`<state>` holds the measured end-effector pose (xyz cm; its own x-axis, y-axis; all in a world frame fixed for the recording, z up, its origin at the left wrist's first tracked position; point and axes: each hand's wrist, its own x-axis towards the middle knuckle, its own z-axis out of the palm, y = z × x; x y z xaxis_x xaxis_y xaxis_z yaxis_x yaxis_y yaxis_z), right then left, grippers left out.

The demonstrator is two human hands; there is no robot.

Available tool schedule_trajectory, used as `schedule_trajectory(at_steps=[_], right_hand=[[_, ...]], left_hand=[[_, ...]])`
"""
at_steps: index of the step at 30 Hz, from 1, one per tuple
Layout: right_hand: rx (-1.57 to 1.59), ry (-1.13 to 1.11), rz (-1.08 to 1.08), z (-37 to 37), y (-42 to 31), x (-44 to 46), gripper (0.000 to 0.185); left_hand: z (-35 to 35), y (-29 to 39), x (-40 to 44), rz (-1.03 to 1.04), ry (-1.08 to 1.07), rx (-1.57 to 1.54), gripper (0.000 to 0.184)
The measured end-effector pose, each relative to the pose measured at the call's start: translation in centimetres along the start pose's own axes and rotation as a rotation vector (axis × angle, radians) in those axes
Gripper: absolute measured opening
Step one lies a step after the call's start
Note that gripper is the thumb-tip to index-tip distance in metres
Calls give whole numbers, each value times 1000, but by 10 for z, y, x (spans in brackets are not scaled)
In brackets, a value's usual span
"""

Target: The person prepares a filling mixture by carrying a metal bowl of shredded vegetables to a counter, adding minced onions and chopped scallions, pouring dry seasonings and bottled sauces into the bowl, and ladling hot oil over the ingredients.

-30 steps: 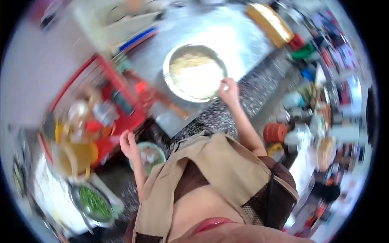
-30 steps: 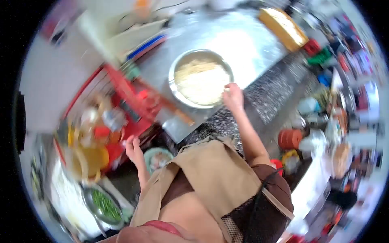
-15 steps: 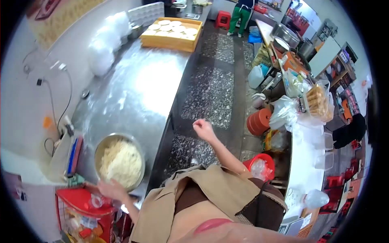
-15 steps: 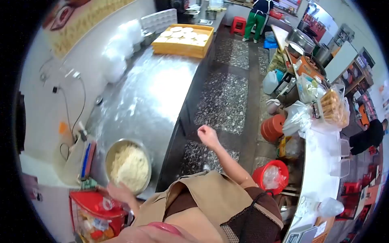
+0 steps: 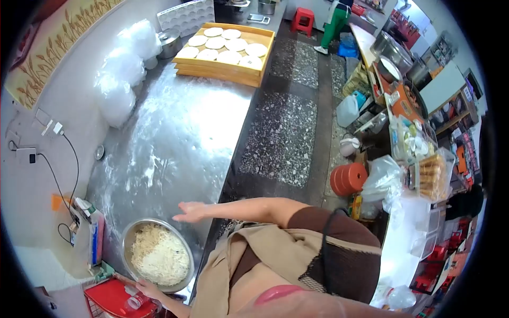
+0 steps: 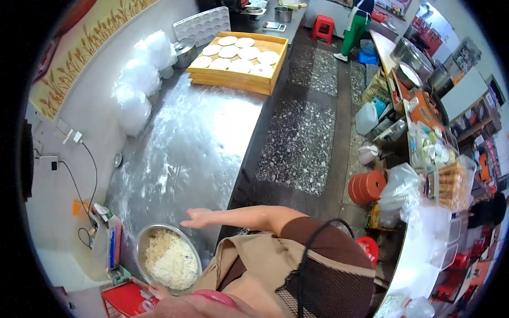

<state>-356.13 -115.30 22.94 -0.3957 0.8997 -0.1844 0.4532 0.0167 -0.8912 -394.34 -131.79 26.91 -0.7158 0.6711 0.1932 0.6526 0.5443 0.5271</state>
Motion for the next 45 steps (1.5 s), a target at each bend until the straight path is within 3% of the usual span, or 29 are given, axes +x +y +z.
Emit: schedule_trajectory(at_steps=[2, 6, 8, 10, 11, 13, 15, 19, 22, 23, 27, 32, 38, 41, 45], right_hand=[[183, -113, 87, 7, 5, 36, 59], [148, -155, 215, -33, 12, 45, 43], [149, 54, 202, -69, 37, 45, 29], [168, 182, 143, -116, 52, 40, 28], [154, 278, 77, -146, 65, 33, 28], [235, 583, 11, -209, 79, 18, 32], [282, 563, 152, -298, 85, -6, 34], [368, 966, 261, -415, 149, -77, 18], [467, 1124, 307, -497, 197, -149, 16], [348, 1199, 353, -518, 217, -166, 16], [353, 1364, 486, -609, 282, -230, 18], [379, 1468, 638, -663, 348, -266, 18], [423, 1525, 699, -767, 434, -243, 18], [415, 1543, 716, -844, 494, -206, 18], [379, 1583, 696, -960, 522, -181, 18]], left_hand=[[13, 53, -13, -19, -60, 24, 39], [81, 73, -17, -10, -190, 29, 43], [105, 123, -35, 21, -234, -41, 43], [143, 151, -39, 104, -45, -44, 44], [135, 220, -45, 27, -179, -95, 40], [146, 330, -51, 73, -236, -220, 34], [169, 429, -60, 181, -287, -316, 30], [258, 550, -116, 261, -675, -806, 18], [314, 637, -204, 187, -947, -1076, 10], [342, 656, -222, 162, -1025, -1108, 8], [423, 752, -313, 68, -1245, -1071, 4], [485, 839, -382, 56, -1421, -985, 9], [595, 944, -427, -2, -1473, -944, 11], [667, 1021, -437, -63, -1494, -965, 11], [724, 1139, -461, -97, -1565, -935, 15]])
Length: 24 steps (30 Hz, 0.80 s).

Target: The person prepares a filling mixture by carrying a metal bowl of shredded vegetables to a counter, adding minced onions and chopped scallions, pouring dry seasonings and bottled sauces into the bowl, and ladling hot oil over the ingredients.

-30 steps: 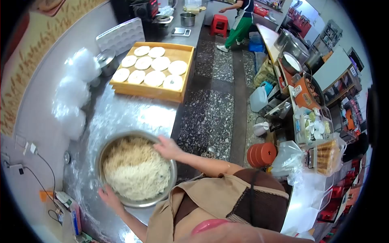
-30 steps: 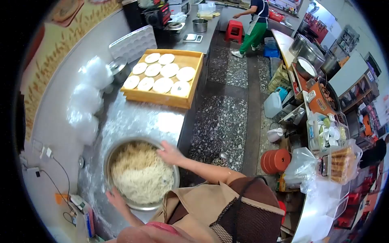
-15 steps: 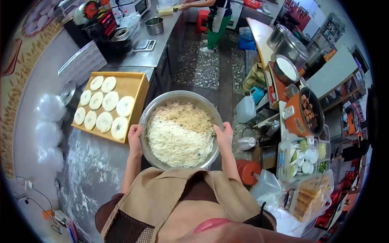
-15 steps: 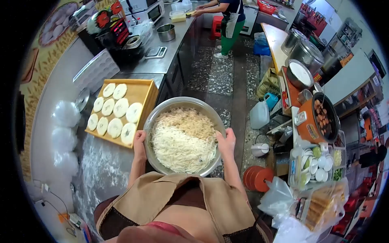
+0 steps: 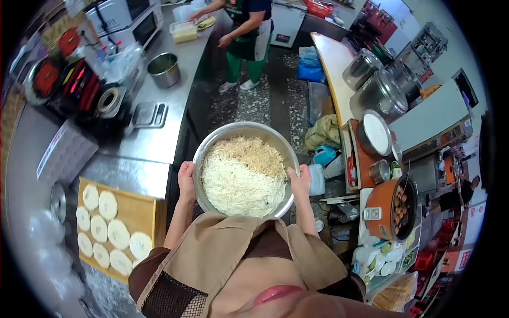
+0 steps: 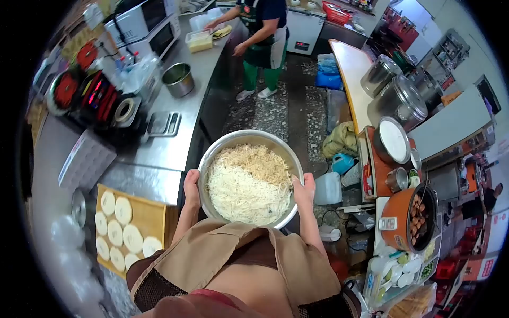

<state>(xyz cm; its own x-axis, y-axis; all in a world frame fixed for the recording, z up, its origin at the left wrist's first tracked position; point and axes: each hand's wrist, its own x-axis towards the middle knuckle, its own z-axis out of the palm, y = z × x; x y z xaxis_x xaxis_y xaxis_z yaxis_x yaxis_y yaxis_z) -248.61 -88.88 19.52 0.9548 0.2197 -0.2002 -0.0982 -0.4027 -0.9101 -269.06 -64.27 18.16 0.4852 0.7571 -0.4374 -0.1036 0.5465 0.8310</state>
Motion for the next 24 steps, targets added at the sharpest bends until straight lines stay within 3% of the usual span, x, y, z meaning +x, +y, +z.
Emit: schedule_trajectory(at_steps=[5, 9, 15, 20, 24], right_hand=[[-64, 75, -36, 42, -19, 79, 18], [6, -6, 11, 106, -47, 139, 17], [-26, -233, -6, 169, -68, 286, 15], [-71, -380, -200, 204, -116, 382, 16], [-85, -563, -175, 240, -125, 435, 15]], left_hand=[[39, 38, 100, 61, -57, 53, 14], [35, 51, 178, 66, -5, 128, 14], [75, 53, 252, 117, 242, 20, 13], [117, 65, 289, 276, 413, -15, 13], [134, 60, 296, 226, 600, -68, 13]])
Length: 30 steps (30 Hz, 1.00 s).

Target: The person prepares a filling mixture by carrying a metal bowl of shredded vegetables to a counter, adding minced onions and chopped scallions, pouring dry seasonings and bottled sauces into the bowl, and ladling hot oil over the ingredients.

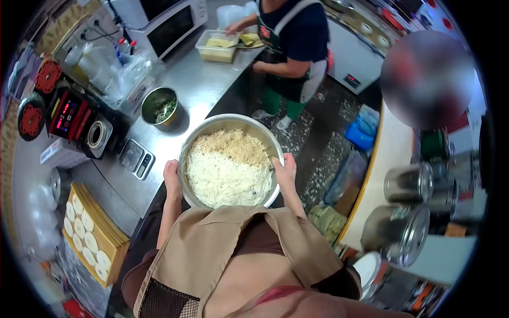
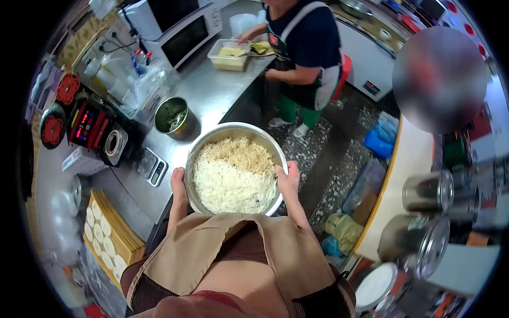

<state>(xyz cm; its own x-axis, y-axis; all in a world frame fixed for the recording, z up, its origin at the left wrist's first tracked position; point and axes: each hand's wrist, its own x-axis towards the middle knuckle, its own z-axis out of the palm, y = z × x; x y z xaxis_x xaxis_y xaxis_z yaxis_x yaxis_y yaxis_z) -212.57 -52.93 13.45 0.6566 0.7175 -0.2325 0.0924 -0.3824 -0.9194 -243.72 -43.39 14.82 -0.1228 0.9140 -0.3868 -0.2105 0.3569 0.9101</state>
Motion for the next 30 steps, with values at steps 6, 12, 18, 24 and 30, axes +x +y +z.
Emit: schedule_trajectory(at_steps=[6, 12, 18, 24, 30], right_hand=[[-34, -112, -70, 42, -15, 95, 17], [-204, -131, -100, 73, -65, 181, 20], [-229, -227, -137, 110, -82, 229, 20], [-272, -274, -146, 143, -88, 253, 21], [-327, -371, -199, 195, -110, 293, 24]], left_hand=[[29, -13, 59, 66, 153, 116, 15], [69, -10, 124, 30, 250, 16, 15], [76, -13, 159, -21, 280, -27, 29], [86, 6, 169, -89, 416, -89, 30], [75, -17, 210, 145, 547, -132, 21]])
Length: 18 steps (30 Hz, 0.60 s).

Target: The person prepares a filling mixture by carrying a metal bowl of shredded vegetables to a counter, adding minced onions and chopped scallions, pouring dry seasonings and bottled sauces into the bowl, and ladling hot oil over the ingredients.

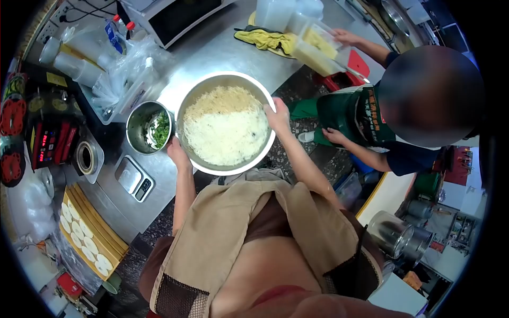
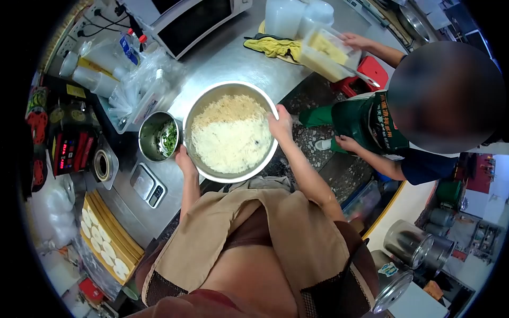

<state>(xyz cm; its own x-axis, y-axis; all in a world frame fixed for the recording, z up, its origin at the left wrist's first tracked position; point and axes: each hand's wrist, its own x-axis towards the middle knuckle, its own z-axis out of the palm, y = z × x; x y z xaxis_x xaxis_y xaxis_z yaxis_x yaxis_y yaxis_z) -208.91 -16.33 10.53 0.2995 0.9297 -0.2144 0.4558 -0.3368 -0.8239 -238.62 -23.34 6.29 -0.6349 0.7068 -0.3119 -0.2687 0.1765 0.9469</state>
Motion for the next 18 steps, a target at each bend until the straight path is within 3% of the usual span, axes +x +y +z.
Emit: schedule_trajectory(at_steps=[3, 5, 7, 10, 12, 13, 15, 18], right_hand=[[-109, -78, -16, -3, -11, 40, 30], [-168, -233, -122, 1, -20, 49, 35], [-330, -104, -350, 0, -35, 48, 39], [159, 156, -387, -67, -117, 26, 47], [-78, 511, -797, -128, -135, 12, 36], [117, 494, -896, -156, -127, 7, 26], [543, 918, -822, -169, -160, -22, 20], [384, 767, -652, -165, -114, -17, 19]], left_hand=[[28, 24, 7, -4, -2, 96, 20], [33, 6, 28, 52, 7, 57, 21], [48, 10, 35, 146, 84, 49, 24], [82, 39, 35, 159, 162, 73, 31], [79, 14, 56, 197, 250, 160, 32], [79, 15, 51, 205, 318, 184, 31], [86, 19, 51, 207, 290, 133, 31], [91, 17, 52, 207, 270, 22, 32]])
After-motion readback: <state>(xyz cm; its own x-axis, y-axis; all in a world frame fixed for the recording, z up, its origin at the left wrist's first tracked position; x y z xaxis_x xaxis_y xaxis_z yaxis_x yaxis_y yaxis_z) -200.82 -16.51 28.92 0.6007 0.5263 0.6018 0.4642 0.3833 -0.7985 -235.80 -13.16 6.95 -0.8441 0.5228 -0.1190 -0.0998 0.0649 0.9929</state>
